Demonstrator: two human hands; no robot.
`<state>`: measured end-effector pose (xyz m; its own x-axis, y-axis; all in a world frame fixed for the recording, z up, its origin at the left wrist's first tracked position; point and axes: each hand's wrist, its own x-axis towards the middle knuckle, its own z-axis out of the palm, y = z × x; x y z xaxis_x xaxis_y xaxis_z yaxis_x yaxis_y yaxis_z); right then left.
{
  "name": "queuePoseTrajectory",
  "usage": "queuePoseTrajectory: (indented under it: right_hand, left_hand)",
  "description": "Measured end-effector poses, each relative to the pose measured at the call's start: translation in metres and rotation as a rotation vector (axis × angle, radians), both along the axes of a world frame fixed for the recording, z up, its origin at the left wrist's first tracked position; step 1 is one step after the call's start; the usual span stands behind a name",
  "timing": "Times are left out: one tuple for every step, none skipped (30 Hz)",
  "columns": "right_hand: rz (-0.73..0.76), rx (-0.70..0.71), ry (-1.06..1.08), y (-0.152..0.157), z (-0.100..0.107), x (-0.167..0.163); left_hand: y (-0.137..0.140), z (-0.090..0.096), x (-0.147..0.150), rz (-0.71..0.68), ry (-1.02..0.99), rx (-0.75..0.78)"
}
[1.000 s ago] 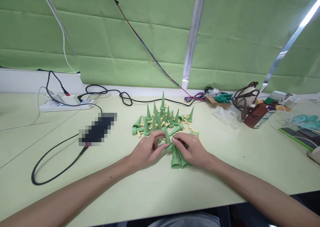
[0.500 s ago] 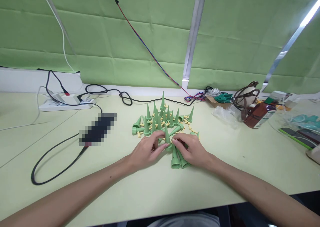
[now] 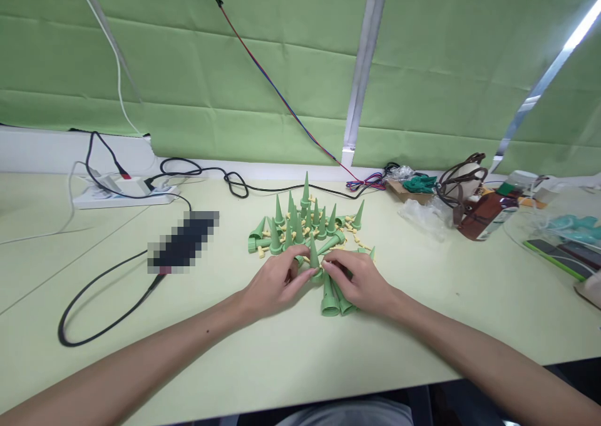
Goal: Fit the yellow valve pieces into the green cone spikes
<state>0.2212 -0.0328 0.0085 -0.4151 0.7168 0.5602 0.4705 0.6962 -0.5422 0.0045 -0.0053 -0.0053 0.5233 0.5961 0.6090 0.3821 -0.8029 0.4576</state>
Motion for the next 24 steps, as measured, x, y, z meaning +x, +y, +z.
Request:
queuePoseTrajectory:
  right_hand:
    - [-0.002,0.000,-0.003,0.0001,-0.0001,0.0000]
    - [-0.004,0.001,-0.005,0.0002,-0.0001,-0.0001]
    - [-0.005,0.003,-0.006,0.0002,0.0000,-0.0002]
    - [-0.005,0.004,-0.007,0.0002,0.0002,-0.0004]
    - [-0.005,0.006,-0.007,0.0001,0.0004,-0.0005]
    - [-0.005,0.008,-0.008,0.0000,0.0006,-0.0006]
    - [-0.005,0.009,-0.010,-0.0001,0.0009,-0.0007]
    - [-0.005,0.010,-0.013,-0.0002,0.0011,-0.0008]
    - [-0.005,0.010,-0.015,-0.0004,0.0014,-0.0008]
    - [-0.004,0.010,-0.016,-0.0005,0.0016,-0.0008]
    - [-0.004,0.009,-0.017,-0.0006,0.0019,-0.0008]
    - [-0.004,0.007,-0.017,-0.0007,0.0021,-0.0008]
    - [-0.003,0.005,-0.017,-0.0008,0.0022,-0.0008]
    - [-0.004,0.003,-0.018,-0.0009,0.0023,-0.0008]
    - [-0.003,0.001,-0.019,-0.0010,0.0023,-0.0007]
    - [-0.002,0.001,-0.018,-0.0011,0.0023,-0.0007]
    - [0.001,0.001,-0.016,-0.0012,0.0022,-0.0006]
    - [0.003,0.000,-0.015,-0.0013,0.0022,-0.0006]
    - [0.004,-0.001,-0.015,-0.0014,0.0021,-0.0005]
    - [0.005,-0.002,-0.014,-0.0014,0.0019,-0.0004]
    - [0.005,-0.001,-0.015,-0.0015,0.0018,-0.0004]
    - [0.006,-0.001,-0.017,-0.0015,0.0018,-0.0003]
    - [0.007,0.001,-0.018,-0.0015,0.0017,-0.0003]
    - [0.007,0.003,-0.020,-0.0015,0.0017,-0.0003]
  left_hand:
    - [0.0000,0.0001,0.0000,-0.001,0.001,0.000]
    - [0.0000,0.0002,0.0000,-0.002,0.002,0.001]
    - [-0.0001,0.0003,0.0000,-0.004,0.001,0.001]
    - [-0.0002,0.0004,0.0000,-0.006,0.001,0.001]
    - [-0.0003,0.0004,0.0000,-0.007,0.000,0.002]
    - [-0.0004,0.0004,0.0001,-0.005,0.001,0.000]
    - [-0.0005,0.0003,0.0001,0.000,0.002,-0.004]
    - [-0.0007,0.0002,0.0001,0.006,0.004,-0.009]
    - [-0.0008,0.0001,0.0001,0.011,0.007,-0.016]
    - [-0.0009,-0.0001,0.0001,0.015,0.009,-0.023]
    - [-0.0009,-0.0001,0.0001,0.017,0.008,-0.028]
    - [-0.0010,-0.0001,0.0001,0.016,0.007,-0.031]
    - [-0.0010,-0.0001,0.0001,0.015,0.004,-0.033]
    - [-0.0010,-0.0001,0.0001,0.013,0.003,-0.034]
    - [-0.0009,0.0000,0.0001,0.011,0.002,-0.033]
    - [-0.0008,0.0001,0.0001,0.009,0.003,-0.031]
    - [-0.0007,0.0001,0.0001,0.007,0.005,-0.030]
    - [-0.0006,0.0001,0.0000,0.004,0.007,-0.027]
    - [-0.0006,0.0001,0.0000,0.002,0.008,-0.025]
    - [-0.0005,0.0001,-0.0001,0.001,0.008,-0.025]
    - [-0.0005,0.0001,-0.0001,0.001,0.009,-0.024]
    - [-0.0005,0.0001,-0.0001,0.001,0.009,-0.023]
    - [-0.0006,0.0002,-0.0001,0.003,0.010,-0.020]
    - [-0.0007,0.0003,-0.0001,0.007,0.012,-0.018]
